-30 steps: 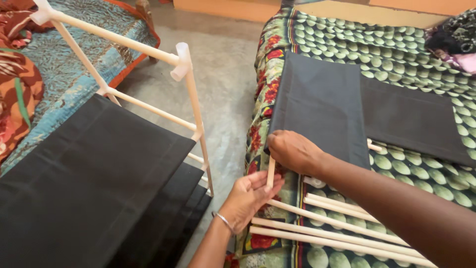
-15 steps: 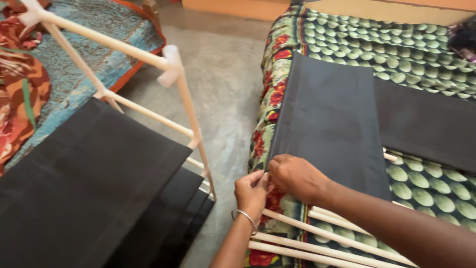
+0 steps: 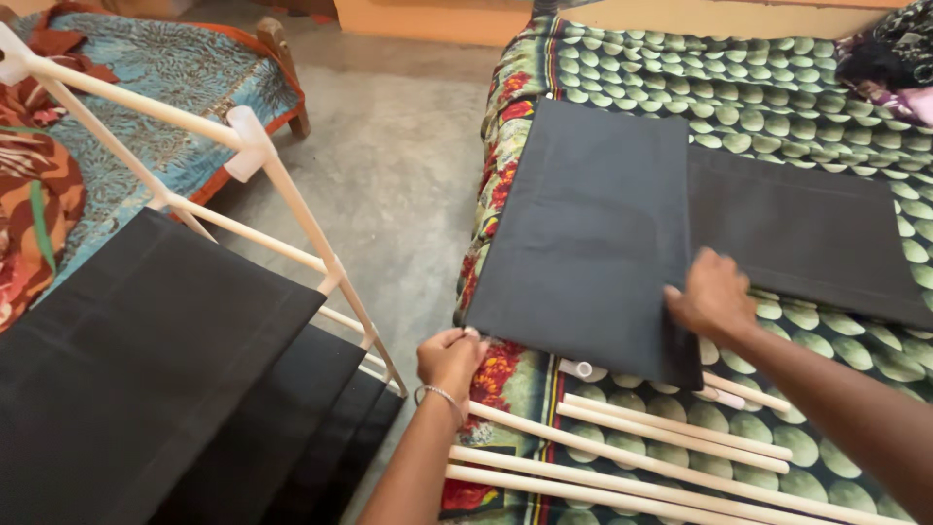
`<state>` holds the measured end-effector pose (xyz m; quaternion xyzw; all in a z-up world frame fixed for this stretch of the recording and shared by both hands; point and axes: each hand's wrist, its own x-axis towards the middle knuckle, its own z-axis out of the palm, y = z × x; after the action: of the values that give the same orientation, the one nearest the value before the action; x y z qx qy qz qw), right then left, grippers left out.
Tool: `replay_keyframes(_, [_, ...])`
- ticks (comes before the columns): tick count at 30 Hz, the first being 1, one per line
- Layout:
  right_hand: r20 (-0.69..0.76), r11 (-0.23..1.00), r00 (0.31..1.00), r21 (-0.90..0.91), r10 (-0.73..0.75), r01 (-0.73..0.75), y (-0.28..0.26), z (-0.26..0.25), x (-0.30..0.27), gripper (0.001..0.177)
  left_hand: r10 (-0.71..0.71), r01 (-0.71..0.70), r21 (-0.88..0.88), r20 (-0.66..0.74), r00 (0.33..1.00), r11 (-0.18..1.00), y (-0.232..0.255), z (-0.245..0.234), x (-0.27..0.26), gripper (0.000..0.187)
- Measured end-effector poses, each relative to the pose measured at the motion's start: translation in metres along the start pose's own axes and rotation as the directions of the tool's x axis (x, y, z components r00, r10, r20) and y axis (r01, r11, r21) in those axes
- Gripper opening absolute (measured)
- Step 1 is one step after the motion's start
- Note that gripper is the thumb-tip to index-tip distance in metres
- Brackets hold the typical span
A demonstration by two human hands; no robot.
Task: The person assembles a small wooden frame by inserting white plastic connectors and wooden dowels into a black fabric sling. They repeatedly pick up dowels and connectors, align them, and press them into place to build the frame structure.
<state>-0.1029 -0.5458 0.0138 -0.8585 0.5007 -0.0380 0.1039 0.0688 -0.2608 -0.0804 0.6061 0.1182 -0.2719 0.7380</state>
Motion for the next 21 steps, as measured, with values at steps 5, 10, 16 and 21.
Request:
replay_keyframes(5, [0.376, 0.778, 0.924, 0.557, 0.076, -0.29, 0.063, 0.055, 0.047, 0.04, 0.329, -0.31, 0.496, 0.05, 0.943, 0.811, 0.01, -0.009, -0.045, 0.021])
replay_keyframes(10, [0.047, 0.819, 0.948, 0.491, 0.315, -0.297, 0.083, 0.054, 0.078, 0.039, 0.18, -0.764, 0.61, 0.744, 0.644, 0.211, 0.011, -0.003, -0.091, 0.035])
replay_keyframes(16, [-0.137, 0.938, 0.97, 0.314, 0.199, -0.147, 0.098, 0.018, 0.043, 0.038, 0.035, -0.873, 0.336, 0.937, 0.347, -0.353, -0.001, 0.01, -0.122, 0.008])
replay_keyframes(21, [0.039, 0.954, 0.994, 0.287, -0.106, 0.09, 0.064, -0.022, -0.002, 0.027, 0.155, -0.89, 0.257, 0.965, 0.213, -0.375, 0.014, 0.02, -0.128, 0.012])
